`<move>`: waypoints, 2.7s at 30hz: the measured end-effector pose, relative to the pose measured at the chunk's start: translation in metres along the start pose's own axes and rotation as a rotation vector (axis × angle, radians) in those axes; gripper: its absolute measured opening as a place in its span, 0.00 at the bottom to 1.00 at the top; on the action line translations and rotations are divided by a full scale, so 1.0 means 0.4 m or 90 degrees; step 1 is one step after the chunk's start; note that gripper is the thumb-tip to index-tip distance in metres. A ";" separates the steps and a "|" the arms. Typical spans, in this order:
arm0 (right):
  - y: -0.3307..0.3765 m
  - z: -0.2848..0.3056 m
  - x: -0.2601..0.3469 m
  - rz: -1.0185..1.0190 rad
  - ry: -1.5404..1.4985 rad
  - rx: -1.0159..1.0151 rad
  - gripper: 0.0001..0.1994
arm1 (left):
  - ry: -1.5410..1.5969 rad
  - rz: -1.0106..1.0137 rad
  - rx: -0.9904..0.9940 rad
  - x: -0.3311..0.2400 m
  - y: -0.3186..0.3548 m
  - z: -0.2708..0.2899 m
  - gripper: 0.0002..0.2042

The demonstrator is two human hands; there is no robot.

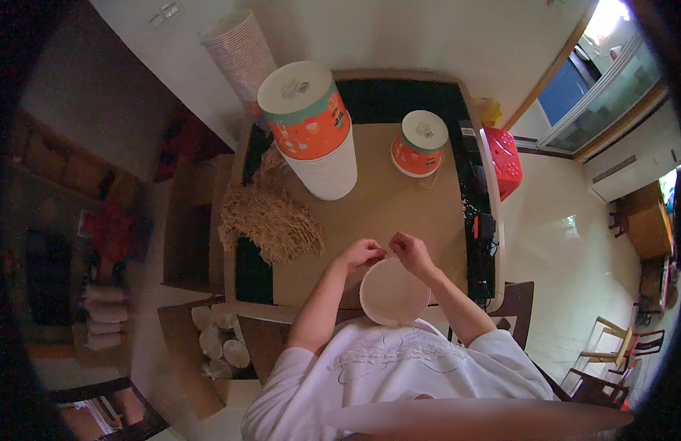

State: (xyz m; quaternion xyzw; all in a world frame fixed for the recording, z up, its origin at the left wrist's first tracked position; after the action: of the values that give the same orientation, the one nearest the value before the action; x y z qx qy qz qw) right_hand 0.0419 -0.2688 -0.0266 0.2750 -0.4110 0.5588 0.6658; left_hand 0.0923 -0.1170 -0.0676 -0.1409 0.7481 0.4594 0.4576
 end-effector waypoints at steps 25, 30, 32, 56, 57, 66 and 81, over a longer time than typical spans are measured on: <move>0.005 0.001 0.004 -0.049 -0.094 0.060 0.03 | -0.058 -0.234 -0.104 -0.021 0.038 -0.029 0.09; 0.001 0.004 -0.017 -0.061 -0.062 0.042 0.03 | -0.054 -0.256 -0.126 -0.034 0.046 -0.028 0.08; 0.000 0.000 -0.023 -0.068 -0.079 0.040 0.03 | -0.062 -0.266 -0.112 -0.037 0.047 -0.030 0.07; 0.037 -0.006 0.056 -0.053 -0.004 -0.067 0.03 | 0.242 0.040 -0.102 0.011 0.032 -0.031 0.05; 0.040 -0.005 0.065 -0.034 0.029 -0.098 0.03 | 0.249 0.045 -0.100 0.009 0.033 -0.032 0.05; 0.046 -0.011 0.018 -0.175 -0.209 -0.091 0.04 | 0.259 0.016 -0.113 -0.009 0.043 -0.038 0.06; 0.034 0.010 0.080 0.065 0.055 -0.162 0.03 | 0.220 -0.095 -0.237 -0.016 0.026 -0.041 0.02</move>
State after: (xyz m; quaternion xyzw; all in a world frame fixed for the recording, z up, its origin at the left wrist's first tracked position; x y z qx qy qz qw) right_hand 0.0289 -0.2526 0.0015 0.1422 -0.4629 0.5466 0.6832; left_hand 0.0800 -0.1262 -0.0538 -0.3540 0.7049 0.5235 0.3221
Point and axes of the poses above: each hand's wrist, its own y-axis away from the middle knuckle, its own z-axis out of the back of the hand, x = y × z, the point moved 3 cm from there along -y, towards the middle knuckle, and after that the axes turned 12 degrees about -x, right-handed, at the moved point
